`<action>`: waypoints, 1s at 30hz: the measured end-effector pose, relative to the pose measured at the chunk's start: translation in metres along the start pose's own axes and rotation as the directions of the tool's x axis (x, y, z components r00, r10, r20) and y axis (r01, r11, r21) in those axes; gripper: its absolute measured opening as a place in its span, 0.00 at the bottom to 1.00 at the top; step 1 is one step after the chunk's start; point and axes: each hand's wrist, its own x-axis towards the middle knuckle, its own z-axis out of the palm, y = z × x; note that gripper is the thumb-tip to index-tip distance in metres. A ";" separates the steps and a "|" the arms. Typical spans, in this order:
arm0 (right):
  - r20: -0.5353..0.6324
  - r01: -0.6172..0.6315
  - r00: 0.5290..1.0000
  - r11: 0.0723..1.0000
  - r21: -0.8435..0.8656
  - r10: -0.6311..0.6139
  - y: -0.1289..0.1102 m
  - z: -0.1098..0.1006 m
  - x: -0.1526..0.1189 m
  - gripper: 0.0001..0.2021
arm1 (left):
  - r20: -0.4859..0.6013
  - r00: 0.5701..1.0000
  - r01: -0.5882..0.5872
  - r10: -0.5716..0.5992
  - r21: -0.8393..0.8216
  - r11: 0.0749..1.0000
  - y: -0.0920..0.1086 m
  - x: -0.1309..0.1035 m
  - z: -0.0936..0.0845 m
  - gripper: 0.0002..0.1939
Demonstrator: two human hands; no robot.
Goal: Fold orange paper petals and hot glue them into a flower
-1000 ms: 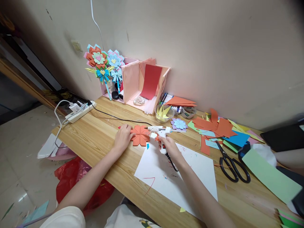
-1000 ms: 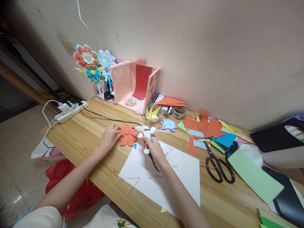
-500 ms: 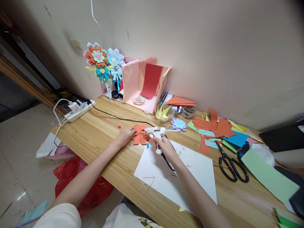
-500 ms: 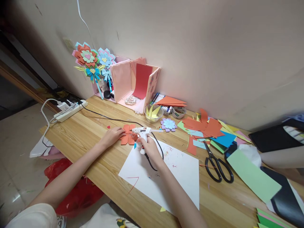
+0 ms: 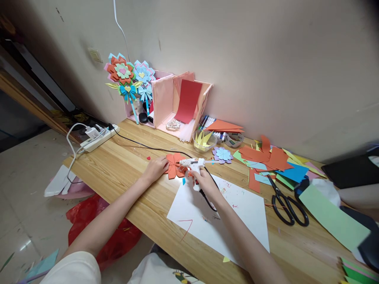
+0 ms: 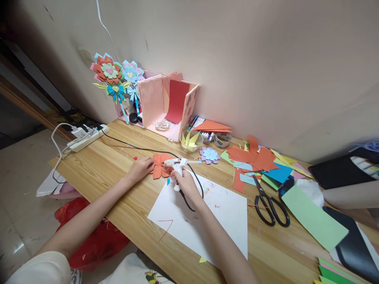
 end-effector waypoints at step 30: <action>-0.007 0.005 1.000 0.960 -0.281 -0.007 -0.023 0.014 0.027 0.12 | -0.014 0.881 0.378 -0.473 -0.579 0.722 0.004 0.008 0.006 0.08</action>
